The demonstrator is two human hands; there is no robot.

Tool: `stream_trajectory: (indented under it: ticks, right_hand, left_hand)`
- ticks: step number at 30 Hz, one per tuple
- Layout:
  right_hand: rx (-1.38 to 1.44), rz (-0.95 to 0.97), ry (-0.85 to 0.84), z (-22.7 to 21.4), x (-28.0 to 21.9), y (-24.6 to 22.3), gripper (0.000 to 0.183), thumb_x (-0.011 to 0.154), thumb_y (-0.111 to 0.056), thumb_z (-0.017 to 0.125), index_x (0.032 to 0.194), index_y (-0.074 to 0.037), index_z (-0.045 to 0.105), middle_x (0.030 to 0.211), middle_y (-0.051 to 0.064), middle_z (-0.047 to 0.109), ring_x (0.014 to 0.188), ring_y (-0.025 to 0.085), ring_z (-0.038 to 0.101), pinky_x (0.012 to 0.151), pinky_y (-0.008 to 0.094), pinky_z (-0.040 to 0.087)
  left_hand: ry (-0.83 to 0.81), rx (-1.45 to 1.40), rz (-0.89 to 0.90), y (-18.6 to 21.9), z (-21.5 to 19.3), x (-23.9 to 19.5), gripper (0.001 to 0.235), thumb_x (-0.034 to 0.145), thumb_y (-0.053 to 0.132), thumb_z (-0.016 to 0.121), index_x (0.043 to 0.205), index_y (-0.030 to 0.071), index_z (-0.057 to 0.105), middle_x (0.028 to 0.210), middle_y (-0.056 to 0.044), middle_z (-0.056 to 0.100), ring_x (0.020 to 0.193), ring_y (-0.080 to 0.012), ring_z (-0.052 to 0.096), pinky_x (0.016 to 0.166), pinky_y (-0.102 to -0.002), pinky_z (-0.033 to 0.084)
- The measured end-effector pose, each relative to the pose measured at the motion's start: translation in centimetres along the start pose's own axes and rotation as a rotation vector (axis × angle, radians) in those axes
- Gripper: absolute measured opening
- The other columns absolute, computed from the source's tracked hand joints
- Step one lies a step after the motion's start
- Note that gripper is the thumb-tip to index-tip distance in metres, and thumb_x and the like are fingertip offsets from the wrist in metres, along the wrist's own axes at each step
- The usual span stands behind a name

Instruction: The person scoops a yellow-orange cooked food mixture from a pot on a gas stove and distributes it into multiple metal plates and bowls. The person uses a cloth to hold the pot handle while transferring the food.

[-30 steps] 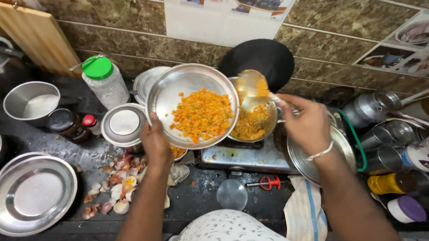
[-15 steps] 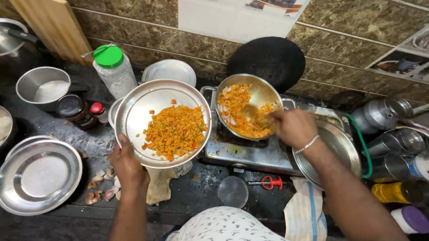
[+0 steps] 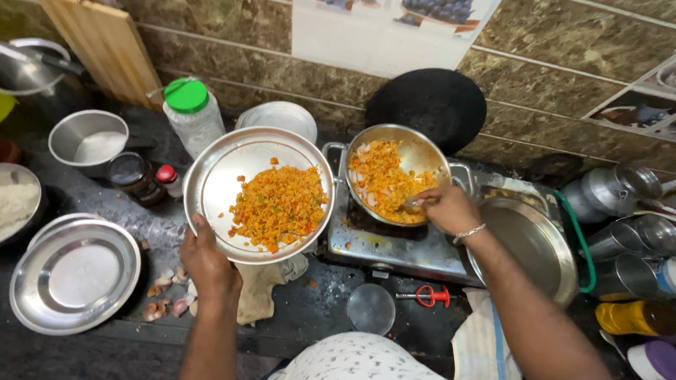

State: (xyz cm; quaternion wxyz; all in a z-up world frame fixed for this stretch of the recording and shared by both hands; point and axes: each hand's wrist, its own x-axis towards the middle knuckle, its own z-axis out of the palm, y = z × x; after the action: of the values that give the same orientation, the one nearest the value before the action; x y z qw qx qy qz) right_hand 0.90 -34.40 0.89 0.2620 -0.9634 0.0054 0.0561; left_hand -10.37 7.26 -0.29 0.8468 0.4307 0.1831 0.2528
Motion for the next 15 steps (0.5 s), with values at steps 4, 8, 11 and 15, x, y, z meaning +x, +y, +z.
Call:
stream_trajectory:
  ticks: [4,8,11,15]
  right_hand:
    - [0.055,-0.022,0.044,1.0,0.9,1.7,0.023,0.088,-0.025,0.073,0.105,-0.013,0.083,0.098,0.011,0.080,0.085,0.024,0.077,0.083,0.035,0.058]
    - [0.182,0.032,0.095,0.2,0.9,2.5,0.023,0.089,-0.023,0.073,0.107,-0.013,0.083,0.094,0.007,0.081,0.078,0.015,0.074,0.075,0.031,0.056]
    - [0.185,0.029,0.110,-1.5,0.2,2.3,0.022,0.091,-0.022,0.072,0.110,-0.014,0.082,0.090,0.004,0.081,0.071,0.011,0.066,0.069,0.028,0.052]
    - [0.345,0.070,0.153,-4.7,-1.4,0.0,0.024,0.091,-0.019,0.076,0.113,-0.012,0.082,0.087,0.010,0.078,0.068,0.010,0.059,0.065,0.027,0.048]
  left_hand:
    - [0.001,-0.027,-0.027,-0.5,0.9,0.2,0.039,0.109,0.026,0.049,0.127,-0.008,0.057,0.116,-0.017,0.069,0.101,-0.0215,0.071,0.092,-0.036,0.057]
    - [-0.011,-0.018,-0.010,-1.4,1.4,0.8,0.039,0.110,0.026,0.050,0.126,-0.009,0.056,0.115,-0.016,0.069,0.102,-0.0203,0.070,0.093,-0.035,0.056]
    - [-0.048,-0.001,0.056,-2.5,2.1,1.5,0.040,0.110,0.028,0.051,0.126,-0.009,0.059,0.114,-0.016,0.070,0.100,-0.0194,0.069,0.091,-0.034,0.055]
    - [-0.001,0.060,0.019,-4.2,3.8,2.4,0.040,0.107,0.031,0.054,0.122,-0.006,0.061,0.108,-0.014,0.070,0.092,-0.0179,0.068,0.084,-0.033,0.055]
